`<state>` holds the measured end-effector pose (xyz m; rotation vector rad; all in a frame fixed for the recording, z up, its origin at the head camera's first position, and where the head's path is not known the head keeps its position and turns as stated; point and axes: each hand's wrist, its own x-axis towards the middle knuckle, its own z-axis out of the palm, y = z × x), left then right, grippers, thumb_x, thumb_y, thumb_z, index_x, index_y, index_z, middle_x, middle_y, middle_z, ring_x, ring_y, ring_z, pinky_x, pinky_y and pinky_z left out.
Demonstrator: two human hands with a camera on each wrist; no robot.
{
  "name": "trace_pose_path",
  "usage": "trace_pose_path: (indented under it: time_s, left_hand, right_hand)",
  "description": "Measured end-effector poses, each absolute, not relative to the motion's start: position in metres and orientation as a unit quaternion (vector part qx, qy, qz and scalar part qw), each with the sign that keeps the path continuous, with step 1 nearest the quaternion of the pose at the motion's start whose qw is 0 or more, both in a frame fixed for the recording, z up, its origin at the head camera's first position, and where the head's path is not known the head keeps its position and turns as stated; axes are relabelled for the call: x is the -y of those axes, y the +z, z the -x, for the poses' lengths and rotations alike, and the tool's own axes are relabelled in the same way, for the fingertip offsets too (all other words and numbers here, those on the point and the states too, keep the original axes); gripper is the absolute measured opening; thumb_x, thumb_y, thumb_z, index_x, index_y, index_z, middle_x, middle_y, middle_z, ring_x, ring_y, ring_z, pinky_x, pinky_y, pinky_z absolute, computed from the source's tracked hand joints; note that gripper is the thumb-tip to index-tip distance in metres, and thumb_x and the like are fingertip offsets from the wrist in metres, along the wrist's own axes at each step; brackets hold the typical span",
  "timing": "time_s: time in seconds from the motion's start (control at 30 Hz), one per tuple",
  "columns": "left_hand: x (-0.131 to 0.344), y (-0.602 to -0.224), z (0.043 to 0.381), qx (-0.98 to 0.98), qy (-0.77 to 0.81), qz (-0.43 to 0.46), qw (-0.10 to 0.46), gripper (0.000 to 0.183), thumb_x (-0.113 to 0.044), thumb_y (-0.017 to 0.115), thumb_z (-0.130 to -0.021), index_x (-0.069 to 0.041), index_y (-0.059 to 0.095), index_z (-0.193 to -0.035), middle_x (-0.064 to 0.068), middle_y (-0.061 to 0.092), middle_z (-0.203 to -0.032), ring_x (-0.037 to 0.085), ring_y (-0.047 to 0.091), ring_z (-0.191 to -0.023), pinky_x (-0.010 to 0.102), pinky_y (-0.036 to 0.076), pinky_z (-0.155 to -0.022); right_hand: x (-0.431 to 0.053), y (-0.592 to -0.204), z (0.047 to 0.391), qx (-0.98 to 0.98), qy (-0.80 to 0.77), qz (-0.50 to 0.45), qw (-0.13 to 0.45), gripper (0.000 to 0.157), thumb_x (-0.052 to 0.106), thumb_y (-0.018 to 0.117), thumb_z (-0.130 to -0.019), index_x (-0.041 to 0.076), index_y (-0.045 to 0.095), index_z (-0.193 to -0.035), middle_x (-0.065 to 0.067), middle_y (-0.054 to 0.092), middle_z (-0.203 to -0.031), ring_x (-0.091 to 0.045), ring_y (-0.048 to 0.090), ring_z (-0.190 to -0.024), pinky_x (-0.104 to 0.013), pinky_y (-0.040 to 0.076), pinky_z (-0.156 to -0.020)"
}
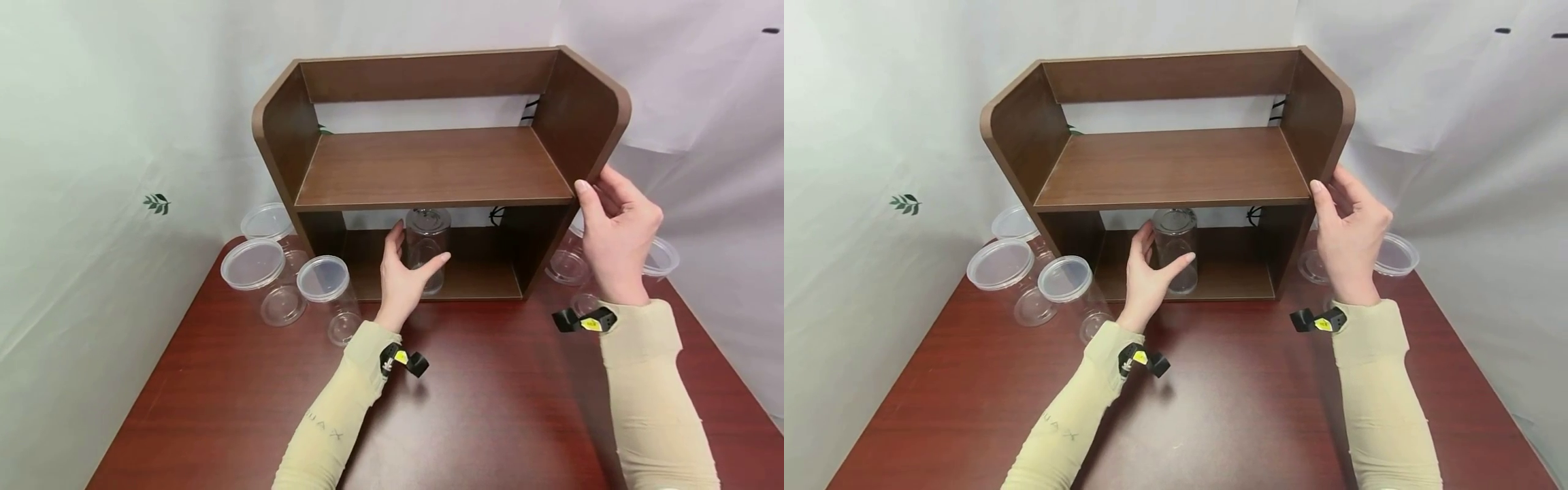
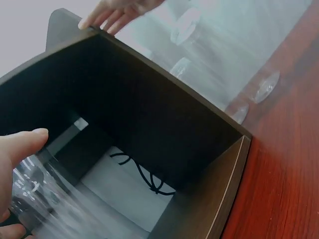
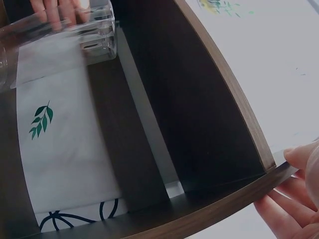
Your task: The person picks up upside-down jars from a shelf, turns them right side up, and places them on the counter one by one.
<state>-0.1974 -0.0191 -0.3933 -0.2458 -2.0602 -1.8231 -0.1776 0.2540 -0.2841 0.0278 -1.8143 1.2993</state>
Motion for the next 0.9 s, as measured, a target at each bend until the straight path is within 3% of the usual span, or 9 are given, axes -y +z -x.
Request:
trace_pose_path:
  time_s: [0.37,0.9]
  left_hand:
    - [0.02,-0.403,0.206,0.736,-0.645,0.075,0.19,0.084,-0.021,0.089,-0.081,-0.009,0.043,-0.15,0.007,0.054,-0.145,0.013,0.048,-0.134,0.03,0.036,-0.112]
    - [0.021,-0.398,0.197,0.718,-0.646,0.112,0.233,0.067,-0.02,0.09,-0.08,-0.008,0.057,-0.137,0.007,0.064,-0.13,0.022,0.056,-0.125,0.038,0.042,-0.109]
  right_hand:
    - [-0.251,-0.285,0.179,0.729,0.524,-0.011,0.44,0.03,0.014,0.078,-0.091,0.017,0.077,-0.121,-0.004,0.074,-0.115,-0.009,0.071,-0.099,-0.024,0.055,-0.091]
    - [-0.249,-0.282,0.175,0.731,0.517,-0.002,0.445,0.03,0.011,0.076,-0.093,0.016,0.076,-0.122,-0.005,0.073,-0.117,-0.009,0.071,-0.1,-0.025,0.054,-0.093]
